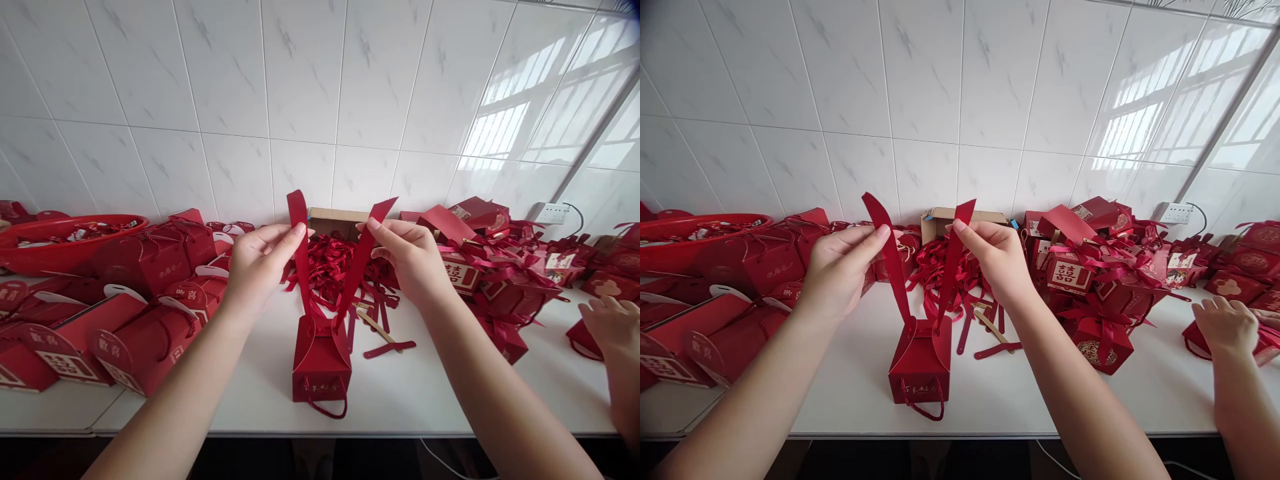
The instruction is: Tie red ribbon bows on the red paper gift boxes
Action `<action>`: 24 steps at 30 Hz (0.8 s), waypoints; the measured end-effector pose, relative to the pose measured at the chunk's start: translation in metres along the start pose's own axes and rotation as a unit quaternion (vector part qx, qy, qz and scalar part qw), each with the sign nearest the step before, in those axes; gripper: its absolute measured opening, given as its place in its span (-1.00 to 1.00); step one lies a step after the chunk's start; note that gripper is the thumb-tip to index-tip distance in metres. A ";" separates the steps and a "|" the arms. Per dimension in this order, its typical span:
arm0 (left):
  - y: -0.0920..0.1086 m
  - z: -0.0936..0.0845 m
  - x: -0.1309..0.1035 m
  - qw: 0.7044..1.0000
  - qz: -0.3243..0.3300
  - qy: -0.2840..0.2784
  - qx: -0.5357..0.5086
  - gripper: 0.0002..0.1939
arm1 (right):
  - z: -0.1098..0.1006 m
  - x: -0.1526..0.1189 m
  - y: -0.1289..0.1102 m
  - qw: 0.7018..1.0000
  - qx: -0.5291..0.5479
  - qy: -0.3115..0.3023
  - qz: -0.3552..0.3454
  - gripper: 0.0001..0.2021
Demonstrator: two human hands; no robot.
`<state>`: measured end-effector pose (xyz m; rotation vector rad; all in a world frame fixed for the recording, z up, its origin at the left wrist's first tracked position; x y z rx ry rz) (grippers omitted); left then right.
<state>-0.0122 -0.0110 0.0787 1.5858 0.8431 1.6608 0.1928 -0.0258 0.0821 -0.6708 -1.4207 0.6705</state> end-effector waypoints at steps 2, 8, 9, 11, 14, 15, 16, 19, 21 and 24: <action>0.000 0.001 0.000 1.000 -0.001 -0.002 0.005 -0.77 | 0.001 0.000 0.000 1.000 0.008 0.000 0.002 -0.78; 0.000 0.004 -0.001 1.000 0.004 -0.008 0.017 -0.77 | 0.000 0.001 0.000 1.000 0.005 0.010 0.005 -0.77; -0.001 0.004 -0.001 1.000 0.003 -0.008 0.015 -0.78 | 0.000 0.002 -0.001 1.000 0.004 0.011 0.004 -0.76; -0.002 0.003 -0.001 1.000 0.000 -0.005 0.012 -0.78 | -0.001 0.002 -0.001 1.000 0.001 0.013 0.002 -0.74; -0.003 0.004 -0.002 1.000 0.000 -0.001 0.016 -0.79 | -0.002 0.003 -0.003 1.000 0.002 0.017 -0.005 -0.71; -0.003 0.004 -0.002 1.000 0.002 0.001 0.018 -0.79 | -0.002 0.004 -0.003 1.000 0.006 0.015 -0.007 -0.72; -0.003 0.004 -0.003 1.000 0.005 0.004 0.020 -0.79 | -0.001 0.004 -0.003 1.000 0.013 0.011 -0.007 -0.73; -0.002 0.006 -0.003 1.000 0.010 0.009 0.022 -0.78 | 0.007 0.005 0.001 0.999 0.047 -0.017 0.009 -0.76; 0.000 0.011 -0.003 0.999 0.010 -0.014 0.031 -0.76 | 0.014 0.006 0.005 0.998 0.052 -0.040 0.025 -0.77; 0.003 0.022 -0.004 0.996 0.009 -0.069 0.059 -0.76 | 0.024 0.006 0.007 0.996 0.011 -0.081 0.035 -0.79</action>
Point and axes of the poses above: each hand's wrist, its own x-axis towards the middle knuckle, its own z-axis out of the palm, y = z × x, the point moved 8 cm from there along x, towards the middle knuckle, and after that the axes turned 5 degrees about -z, right-handed, at the moved point
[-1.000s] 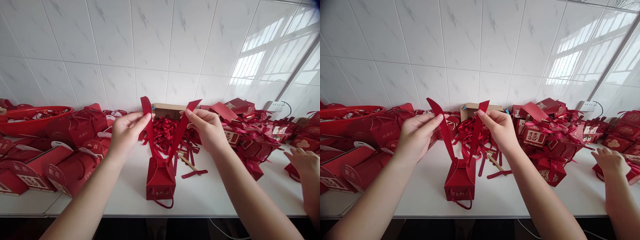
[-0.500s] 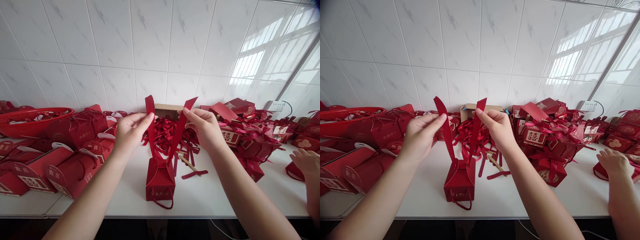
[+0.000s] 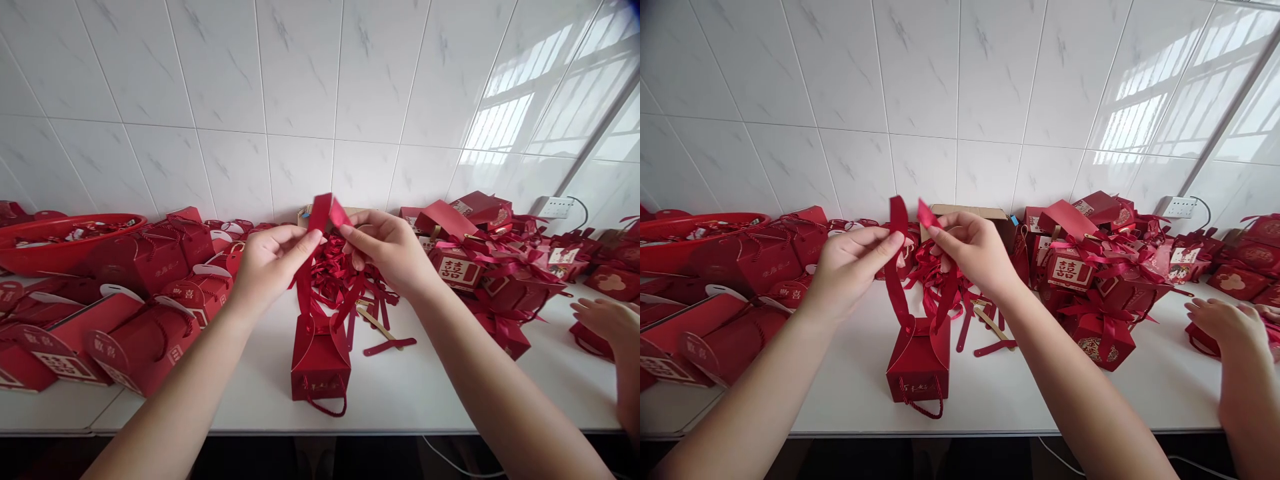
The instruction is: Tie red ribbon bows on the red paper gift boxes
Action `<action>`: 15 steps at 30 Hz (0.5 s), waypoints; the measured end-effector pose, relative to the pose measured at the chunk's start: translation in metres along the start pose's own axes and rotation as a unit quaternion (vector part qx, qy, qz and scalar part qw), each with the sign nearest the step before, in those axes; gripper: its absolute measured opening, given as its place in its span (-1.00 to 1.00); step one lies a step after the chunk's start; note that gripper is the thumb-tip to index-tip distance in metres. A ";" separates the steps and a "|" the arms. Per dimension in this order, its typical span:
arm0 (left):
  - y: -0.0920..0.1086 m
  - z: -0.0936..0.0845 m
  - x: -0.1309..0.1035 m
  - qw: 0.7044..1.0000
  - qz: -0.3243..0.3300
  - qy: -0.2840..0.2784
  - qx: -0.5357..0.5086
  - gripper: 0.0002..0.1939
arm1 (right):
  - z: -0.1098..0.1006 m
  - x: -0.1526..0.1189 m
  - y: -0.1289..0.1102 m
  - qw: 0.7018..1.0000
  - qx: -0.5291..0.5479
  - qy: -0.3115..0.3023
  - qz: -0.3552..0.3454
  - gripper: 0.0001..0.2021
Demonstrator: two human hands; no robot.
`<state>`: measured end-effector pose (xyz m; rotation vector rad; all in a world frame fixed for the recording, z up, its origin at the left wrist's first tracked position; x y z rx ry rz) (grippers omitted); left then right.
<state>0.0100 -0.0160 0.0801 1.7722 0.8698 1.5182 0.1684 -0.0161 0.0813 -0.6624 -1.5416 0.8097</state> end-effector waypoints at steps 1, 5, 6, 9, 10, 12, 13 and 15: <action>0.001 0.003 0.000 1.000 -0.002 -0.013 0.010 -0.77 | 0.004 0.000 0.000 1.000 -0.015 -0.016 -0.003 -0.82; -0.003 0.008 0.000 0.998 -0.033 -0.039 0.043 -0.78 | 0.020 -0.004 -0.003 0.995 -0.003 -0.097 -0.032 -0.87; -0.005 0.008 0.000 0.997 -0.040 -0.043 0.047 -0.78 | 0.021 -0.006 -0.003 0.994 0.004 -0.106 -0.037 -0.87; -0.010 0.011 0.001 0.995 -0.059 -0.077 0.024 -0.80 | 0.020 -0.008 0.002 0.994 -0.003 -0.099 -0.045 -0.81; -0.012 0.013 0.000 0.993 -0.072 -0.096 0.004 -0.81 | 0.020 -0.009 0.004 0.993 -0.013 -0.101 -0.053 -0.79; -0.020 0.017 0.000 0.984 -0.109 -0.136 -0.040 -0.80 | 0.020 -0.009 0.004 0.988 -0.047 -0.118 -0.089 -0.78; -0.024 0.017 -0.001 0.978 -0.130 -0.147 -0.063 -0.80 | 0.021 -0.009 0.002 0.981 -0.076 -0.130 -0.123 -0.79; -0.032 0.014 0.000 0.969 -0.171 -0.143 -0.107 -0.81 | 0.022 -0.013 -0.005 0.950 -0.156 -0.156 -0.219 -0.81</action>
Point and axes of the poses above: each hand's wrist, its own x-axis towards the middle knuckle, its own z-axis out of the palm, y = z × x, the point moved 8 cm from there along x, towards the middle knuckle, and after that the axes turned 5 degrees about -z, right-handed, at the moved point
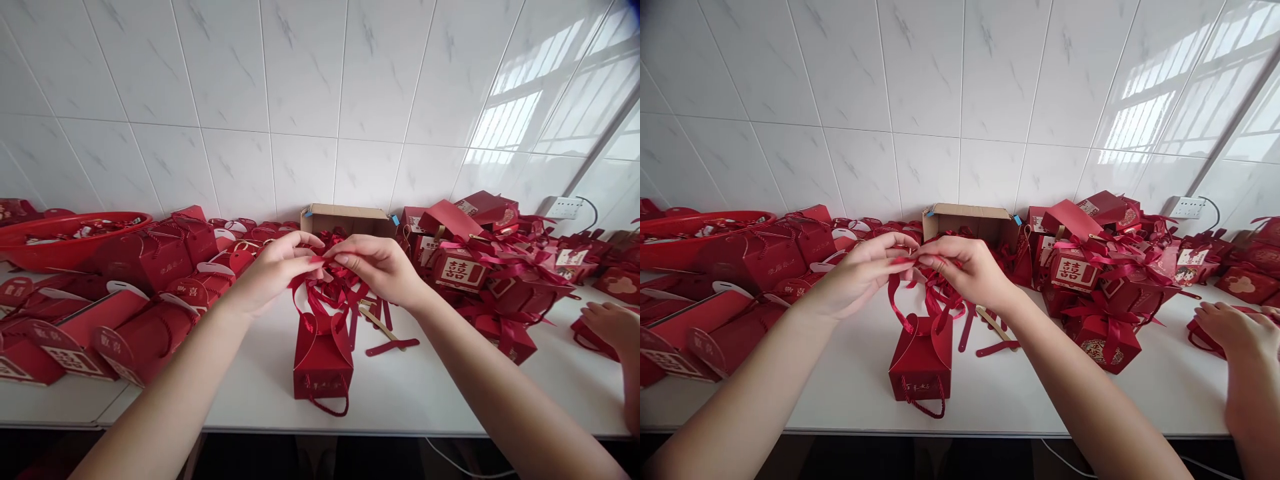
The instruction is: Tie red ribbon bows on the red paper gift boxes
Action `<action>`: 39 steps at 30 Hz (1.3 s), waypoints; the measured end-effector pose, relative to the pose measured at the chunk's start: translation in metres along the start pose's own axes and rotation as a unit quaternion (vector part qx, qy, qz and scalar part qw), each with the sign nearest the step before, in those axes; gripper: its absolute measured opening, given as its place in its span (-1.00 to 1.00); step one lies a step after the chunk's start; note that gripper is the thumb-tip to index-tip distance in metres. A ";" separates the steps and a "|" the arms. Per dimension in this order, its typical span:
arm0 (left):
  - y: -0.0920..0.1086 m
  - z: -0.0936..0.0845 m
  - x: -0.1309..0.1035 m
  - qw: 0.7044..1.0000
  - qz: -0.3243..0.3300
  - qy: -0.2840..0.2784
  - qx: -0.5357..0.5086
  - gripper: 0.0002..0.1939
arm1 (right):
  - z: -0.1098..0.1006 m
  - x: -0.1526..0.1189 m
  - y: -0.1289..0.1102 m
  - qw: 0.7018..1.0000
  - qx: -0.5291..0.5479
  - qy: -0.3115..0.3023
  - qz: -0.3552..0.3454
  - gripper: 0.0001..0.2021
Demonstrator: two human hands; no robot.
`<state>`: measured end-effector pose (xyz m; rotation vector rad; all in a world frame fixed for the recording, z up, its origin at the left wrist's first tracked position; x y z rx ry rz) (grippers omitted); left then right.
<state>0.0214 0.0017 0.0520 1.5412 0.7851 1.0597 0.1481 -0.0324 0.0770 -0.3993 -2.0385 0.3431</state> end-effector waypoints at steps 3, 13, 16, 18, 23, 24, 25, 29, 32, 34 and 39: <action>-0.009 -0.008 0.002 0.997 -0.042 0.020 -0.057 -0.85 | 0.005 -0.004 -0.014 0.978 -0.147 -0.055 -0.138 -0.76; 0.000 -0.003 -0.005 0.999 0.046 0.024 0.000 -0.79 | 0.008 -0.012 -0.020 0.946 -0.255 -0.015 -0.200 -0.75; 0.017 -0.011 -0.023 0.944 0.188 0.150 0.228 -0.66 | -0.011 -0.018 -0.013 0.966 -0.213 0.116 -0.091 -0.79; 0.024 -0.013 -0.040 0.860 0.275 0.216 0.372 -0.60 | -0.025 -0.033 -0.005 0.960 -0.209 0.185 0.016 -0.84; 0.003 -0.060 -0.075 0.715 0.279 0.302 0.566 -0.66 | -0.048 -0.103 0.020 0.923 -0.284 0.140 0.220 -0.70; -0.008 -0.076 -0.079 0.706 0.242 0.303 0.593 -0.63 | -0.051 -0.123 0.028 0.911 -0.306 0.109 0.255 -0.70; -0.022 -0.091 -0.083 0.703 0.202 0.292 0.617 -0.61 | -0.052 -0.143 0.037 0.898 -0.319 0.073 0.294 -0.74; -0.083 -0.119 -0.090 0.727 0.044 0.165 0.665 -0.57 | -0.048 -0.211 0.072 0.841 -0.330 -0.063 0.424 -0.77; -0.091 -0.097 -0.091 0.710 0.064 0.145 0.686 -0.69 | -0.047 -0.205 0.068 0.851 -0.360 -0.010 0.382 -0.75; -0.080 -0.073 -0.089 0.719 0.115 0.178 0.662 -0.80 | -0.041 -0.184 0.059 0.870 -0.357 0.044 0.338 -0.64; -0.099 -0.037 -0.066 0.913 0.038 0.125 0.386 -0.81 | 0.019 -0.150 0.071 0.924 -0.083 0.004 0.373 -0.63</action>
Point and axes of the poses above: each hand's wrist, its own x-axis towards the middle knuckle, its own z-axis out of the palm, y = z × x, the point moved 8 cm from there along x, towards the middle knuckle, and after that the axes turned 5 degrees about -z, right-handed, at the moved point
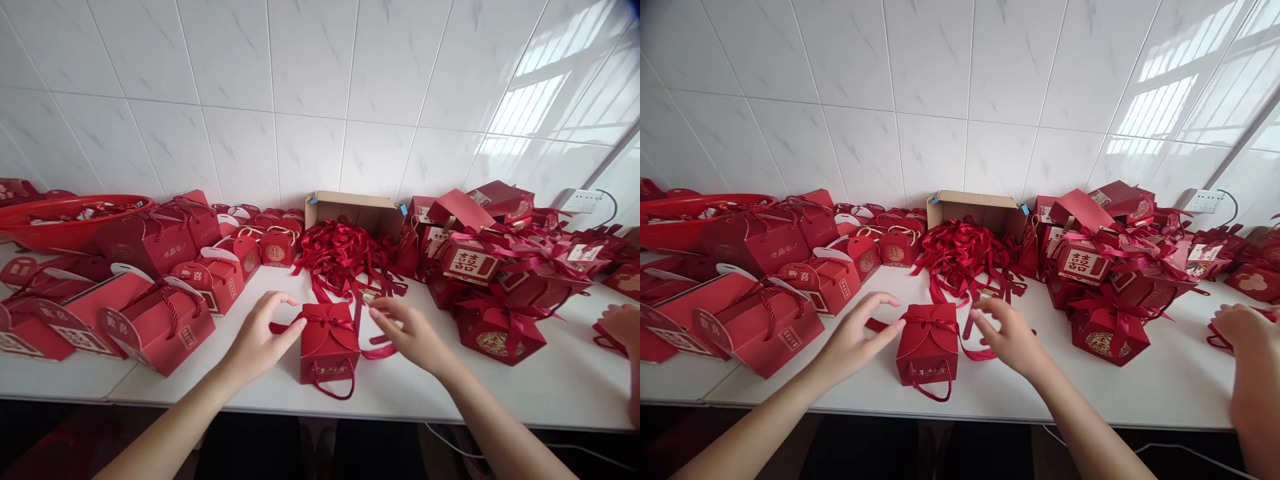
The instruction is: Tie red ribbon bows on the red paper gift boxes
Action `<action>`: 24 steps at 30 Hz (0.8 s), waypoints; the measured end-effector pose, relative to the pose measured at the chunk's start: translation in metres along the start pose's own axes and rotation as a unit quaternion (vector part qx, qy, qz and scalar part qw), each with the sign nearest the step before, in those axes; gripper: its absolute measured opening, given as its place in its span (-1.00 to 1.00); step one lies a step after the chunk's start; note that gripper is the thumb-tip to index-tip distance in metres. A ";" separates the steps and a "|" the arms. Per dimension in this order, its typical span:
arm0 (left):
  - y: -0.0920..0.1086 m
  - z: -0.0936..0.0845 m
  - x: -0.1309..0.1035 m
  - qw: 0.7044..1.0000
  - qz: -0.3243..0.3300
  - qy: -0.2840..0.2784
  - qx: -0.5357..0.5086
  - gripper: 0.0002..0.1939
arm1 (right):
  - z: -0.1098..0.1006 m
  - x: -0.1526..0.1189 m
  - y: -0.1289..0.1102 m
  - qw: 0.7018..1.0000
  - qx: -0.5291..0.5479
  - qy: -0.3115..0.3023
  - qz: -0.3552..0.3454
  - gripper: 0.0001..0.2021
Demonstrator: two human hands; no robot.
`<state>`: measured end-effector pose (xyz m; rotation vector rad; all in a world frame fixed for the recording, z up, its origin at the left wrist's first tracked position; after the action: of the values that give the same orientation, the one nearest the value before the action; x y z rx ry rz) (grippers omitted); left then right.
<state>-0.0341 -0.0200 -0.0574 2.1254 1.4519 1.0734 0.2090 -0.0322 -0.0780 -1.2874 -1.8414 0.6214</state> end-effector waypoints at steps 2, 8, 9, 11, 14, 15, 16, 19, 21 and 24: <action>-0.012 0.020 0.003 0.989 -0.089 -0.047 -0.108 -0.75 | 0.026 0.005 0.001 0.994 0.086 -0.065 0.022 -0.61; -0.028 0.042 0.006 0.944 -0.192 -0.101 -0.250 -0.67 | 0.054 0.011 0.017 0.974 0.187 -0.118 0.055 -0.52; -0.029 0.046 0.005 0.935 -0.207 -0.130 -0.258 -0.67 | 0.056 0.010 0.019 0.971 0.194 -0.126 0.061 -0.50; -0.029 0.054 0.002 0.917 -0.227 -0.198 -0.263 -0.67 | 0.057 0.009 0.022 0.962 0.220 -0.146 0.075 -0.48; -0.029 0.058 -0.002 0.908 -0.238 -0.242 -0.247 -0.58 | 0.057 0.006 0.023 0.946 0.264 -0.168 0.087 -0.51; -0.029 0.056 -0.002 0.911 -0.236 -0.237 -0.240 -0.56 | 0.056 0.005 0.023 0.943 0.272 -0.171 0.088 -0.52; -0.028 0.054 -0.002 0.918 -0.230 -0.225 -0.230 -0.54 | 0.054 0.005 0.022 0.941 0.277 -0.174 0.088 -0.53; -0.025 0.043 -0.001 0.952 -0.196 -0.155 -0.176 -0.49 | 0.051 0.003 0.016 0.937 0.291 -0.180 0.069 -0.55; -0.022 0.036 -0.002 0.970 -0.173 -0.110 -0.129 -0.48 | 0.049 0.002 0.014 0.936 0.297 -0.182 0.050 -0.54; -0.019 0.031 -0.004 0.983 -0.146 -0.076 -0.086 -0.48 | 0.048 0.000 0.020 0.939 0.289 -0.179 0.043 -0.54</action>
<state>-0.0237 -0.0116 -0.0911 1.7677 1.4833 0.8730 0.1806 -0.0229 -0.1201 -0.8959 -1.6881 1.4013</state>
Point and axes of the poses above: each hand's wrist, its own x-axis towards the middle knuckle, its own z-axis out of the palm, y = z × x, the point moved 8 cm from there along x, towards the middle knuckle, and after that the axes turned 5 degrees about -z, right-handed, at the moved point
